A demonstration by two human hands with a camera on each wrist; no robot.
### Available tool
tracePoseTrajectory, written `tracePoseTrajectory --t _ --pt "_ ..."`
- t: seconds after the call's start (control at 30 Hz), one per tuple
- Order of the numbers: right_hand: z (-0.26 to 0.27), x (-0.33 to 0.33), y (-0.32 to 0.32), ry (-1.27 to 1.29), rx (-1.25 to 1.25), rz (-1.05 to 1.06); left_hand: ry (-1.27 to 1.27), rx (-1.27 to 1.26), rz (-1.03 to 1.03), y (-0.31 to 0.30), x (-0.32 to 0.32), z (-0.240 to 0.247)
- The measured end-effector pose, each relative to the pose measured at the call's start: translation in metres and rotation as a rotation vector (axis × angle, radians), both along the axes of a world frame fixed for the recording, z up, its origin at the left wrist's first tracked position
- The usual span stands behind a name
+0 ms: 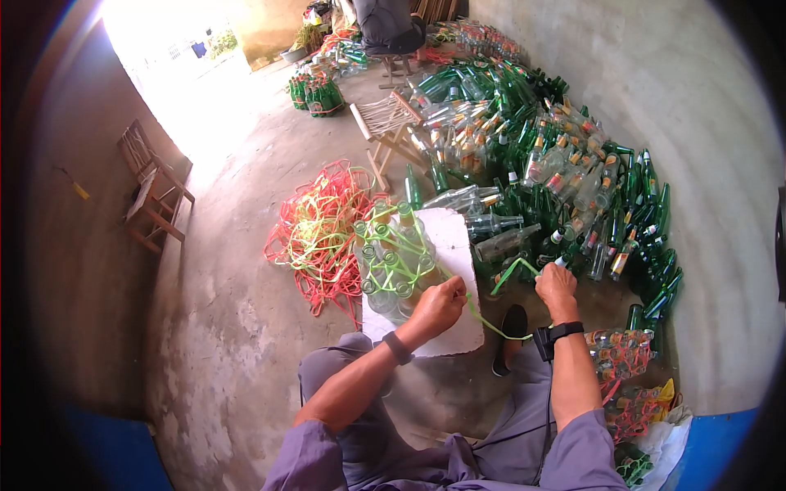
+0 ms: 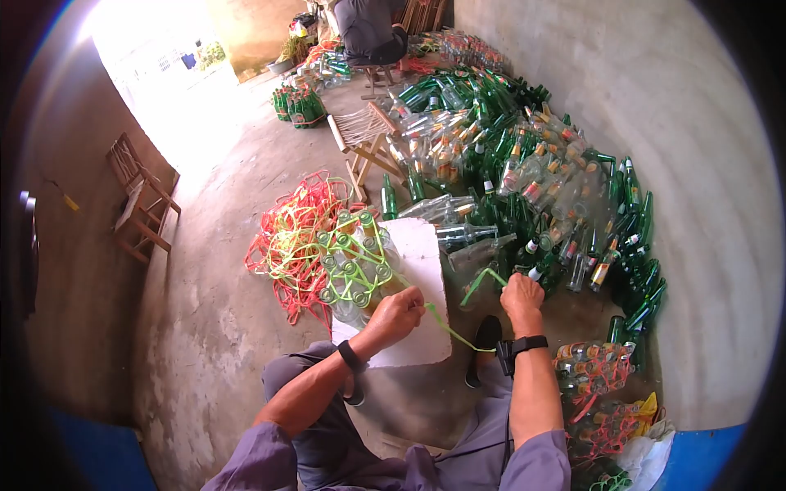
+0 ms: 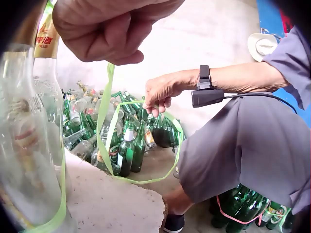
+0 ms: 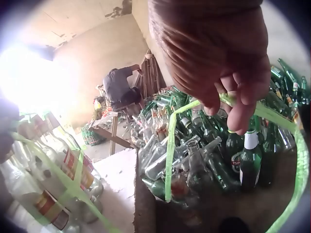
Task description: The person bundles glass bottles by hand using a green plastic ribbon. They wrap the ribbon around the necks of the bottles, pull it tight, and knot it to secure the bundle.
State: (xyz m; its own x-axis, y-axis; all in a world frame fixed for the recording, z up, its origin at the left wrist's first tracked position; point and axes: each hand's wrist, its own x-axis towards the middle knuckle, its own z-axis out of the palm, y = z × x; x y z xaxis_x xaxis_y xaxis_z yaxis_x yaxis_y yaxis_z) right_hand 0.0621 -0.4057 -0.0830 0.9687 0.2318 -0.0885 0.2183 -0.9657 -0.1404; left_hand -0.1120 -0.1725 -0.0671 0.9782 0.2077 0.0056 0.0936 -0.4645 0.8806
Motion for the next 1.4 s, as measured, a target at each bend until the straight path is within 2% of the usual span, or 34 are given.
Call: tracePoseTrajectory --t 0.03,0.1,0.17,0.23,0.27,0.33,0.43,0.53,0.63,0.7,0.8,0.93,1.1,1.13,1.2,1.33,1.4 --pt "0.004 -0.005 0.007 0.000 0.000 -0.001 0.005 0.002 -0.004 0.000 0.000 0.000" --pt "0.011 -0.017 0.024 -0.077 0.120 0.162 0.009 0.002 -0.001 0.000 -0.001 0.001" --pt "0.018 -0.029 0.046 0.054 0.346 0.267 0.012 0.001 -0.001 -0.001 -0.001 0.001" --pt "-0.001 -0.029 0.061 0.275 0.557 0.550 -0.024 0.032 -0.001 -0.001 0.000 -0.003" --pt "-0.004 -0.034 0.066 0.274 0.557 0.546 -0.023 0.032 -0.004 -0.001 0.001 -0.005" --pt "0.027 -0.061 0.086 0.776 0.850 0.226 -0.020 0.043 0.002 -0.002 0.001 -0.005" --pt "0.026 -0.069 0.093 0.873 0.923 0.233 -0.036 -0.024 0.023 -0.002 -0.001 -0.004" --pt "0.021 -0.069 0.093 0.883 0.951 0.216 0.004 -0.164 0.020 -0.003 -0.001 -0.004" --pt "0.020 -0.069 0.092 0.889 0.993 0.252 0.038 -0.084 -0.002 -0.001 -0.005 0.007" --pt "0.025 -0.067 0.090 0.894 0.941 0.231 -0.006 -0.038 -0.012 0.001 -0.005 0.000" --pt "0.037 -0.070 0.086 0.874 0.895 0.279 -0.008 -0.221 -0.018 0.000 -0.007 0.003" --pt "0.034 -0.063 0.076 0.813 0.798 0.371 0.032 -0.173 0.024 0.001 -0.013 0.005" --pt "0.064 -0.052 0.056 0.926 0.846 0.342 -0.060 -0.007 0.055 0.002 -0.021 0.006" --pt "0.066 -0.051 0.055 0.890 0.868 0.304 -0.059 -0.006 0.059 0.002 -0.022 0.010" --pt "0.063 -0.043 0.053 0.858 0.884 0.244 -0.187 0.202 0.110 0.001 -0.025 0.019" --pt "0.052 -0.038 0.051 0.812 0.899 0.299 -0.249 0.348 0.102 0.004 -0.027 0.036" --pt "0.051 -0.038 0.052 0.785 0.873 0.343 -0.494 0.542 0.058 0.006 -0.023 0.043"
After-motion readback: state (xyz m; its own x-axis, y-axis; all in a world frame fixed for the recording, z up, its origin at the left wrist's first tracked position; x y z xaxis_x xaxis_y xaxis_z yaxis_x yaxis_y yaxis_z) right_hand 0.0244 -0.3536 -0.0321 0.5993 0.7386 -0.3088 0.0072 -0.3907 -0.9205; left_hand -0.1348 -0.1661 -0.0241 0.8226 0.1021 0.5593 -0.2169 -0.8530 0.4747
